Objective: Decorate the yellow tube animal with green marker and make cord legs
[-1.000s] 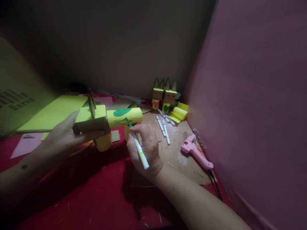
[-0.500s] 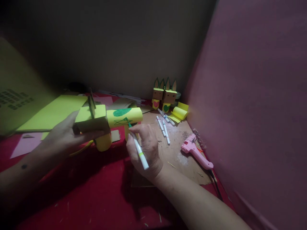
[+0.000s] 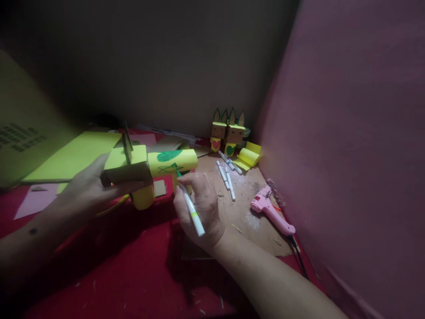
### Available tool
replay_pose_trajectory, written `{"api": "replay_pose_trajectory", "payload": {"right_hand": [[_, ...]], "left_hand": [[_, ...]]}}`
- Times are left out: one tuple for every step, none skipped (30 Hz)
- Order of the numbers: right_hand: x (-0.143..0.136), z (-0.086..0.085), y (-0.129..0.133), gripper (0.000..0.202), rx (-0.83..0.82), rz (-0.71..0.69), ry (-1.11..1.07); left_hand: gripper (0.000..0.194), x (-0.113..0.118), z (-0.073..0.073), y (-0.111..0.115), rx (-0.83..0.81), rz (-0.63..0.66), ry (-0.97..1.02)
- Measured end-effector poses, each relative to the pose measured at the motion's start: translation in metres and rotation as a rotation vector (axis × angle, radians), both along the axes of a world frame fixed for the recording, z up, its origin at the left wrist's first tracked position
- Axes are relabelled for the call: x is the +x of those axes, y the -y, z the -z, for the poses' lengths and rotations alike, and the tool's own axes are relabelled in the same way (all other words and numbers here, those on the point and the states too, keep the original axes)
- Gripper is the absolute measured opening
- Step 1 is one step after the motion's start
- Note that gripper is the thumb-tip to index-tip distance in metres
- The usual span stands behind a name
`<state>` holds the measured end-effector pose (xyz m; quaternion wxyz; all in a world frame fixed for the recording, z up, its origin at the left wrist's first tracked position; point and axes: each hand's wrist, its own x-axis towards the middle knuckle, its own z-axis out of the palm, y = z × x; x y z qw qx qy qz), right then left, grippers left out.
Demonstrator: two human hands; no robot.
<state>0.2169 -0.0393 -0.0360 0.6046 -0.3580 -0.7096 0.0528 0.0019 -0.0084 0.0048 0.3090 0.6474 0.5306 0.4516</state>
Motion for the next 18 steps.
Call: {"api": "replay_pose_trajectory", "payload": {"right_hand": [[0.0003, 0.0003, -0.0003, 0.017, 0.0, 0.003, -0.007], [0.0008, 0.0007, -0.0009, 0.018, -0.004, 0.005, -0.016], [0.0012, 0.0012, -0.0015, 0.018, -0.007, 0.009, -0.023], [0.0015, 0.0016, -0.002, 0.018, -0.011, 0.014, -0.028], [0.0016, 0.0018, -0.0024, 0.018, -0.012, 0.02, -0.029], [0.0016, 0.0018, -0.0025, 0.018, -0.011, 0.022, -0.024], [0.0014, 0.0016, -0.0025, 0.018, -0.007, 0.022, -0.018], [0.0012, 0.0013, -0.0023, 0.018, -0.005, 0.017, -0.009], [0.0009, 0.001, -0.002, 0.017, -0.002, 0.011, -0.004], [0.0008, 0.0008, -0.0017, 0.017, -0.002, 0.006, -0.002], [0.0006, 0.0008, -0.0014, 0.017, -0.004, 0.003, -0.005], [0.0006, 0.001, -0.0012, 0.017, -0.007, 0.007, -0.013], [0.0006, 0.0012, -0.001, 0.017, -0.012, 0.013, -0.021], [0.0007, 0.0016, -0.0008, 0.017, -0.017, 0.02, -0.027], [0.0007, 0.0018, -0.0007, 0.017, -0.018, 0.025, -0.031], [0.0007, 0.002, -0.0006, 0.017, -0.02, 0.026, -0.029], [0.0008, 0.0021, -0.0006, 0.017, -0.017, 0.022, -0.022], [0.0008, 0.0021, -0.0006, 0.017, -0.013, 0.013, -0.014]], "left_hand": [[0.062, -0.0004, 0.0004, -0.0003, 0.003, 0.005, 0.002], [0.062, -0.0009, 0.0011, -0.0006, 0.006, 0.01, 0.006], [0.063, -0.0014, 0.0019, -0.001, 0.005, 0.014, 0.01], [0.064, -0.0019, 0.0028, -0.0013, 0.0, 0.015, 0.01], [0.065, -0.0023, 0.0035, -0.0016, -0.004, 0.012, 0.009], [0.066, -0.0026, 0.004, -0.0019, -0.004, 0.009, 0.007], [0.067, -0.0028, 0.0044, -0.0021, 0.001, 0.007, 0.009], [0.066, -0.0028, 0.0044, -0.0022, 0.009, 0.008, 0.014], [0.064, -0.0027, 0.0043, -0.0023, 0.014, 0.012, 0.019], [0.062, -0.0025, 0.0039, -0.0023, 0.019, 0.015, 0.023], [0.061, -0.0022, 0.0033, -0.0023, 0.02, 0.019, 0.025], [0.061, -0.0018, 0.0027, -0.0022, 0.016, 0.023, 0.026], [0.062, -0.0015, 0.0021, -0.0021, 0.013, 0.025, 0.027], [0.063, -0.0012, 0.0015, -0.0019, 0.007, 0.024, 0.023], [0.065, -0.0011, 0.0011, -0.0016, 0.003, 0.021, 0.022], [0.065, -0.001, 0.0009, -0.0014, 0.001, 0.016, 0.021], [0.064, -0.001, 0.0009, -0.0011, -0.003, 0.012, 0.018], [0.064, -0.0012, 0.0011, -0.0008, -0.003, 0.008, 0.013]]}}
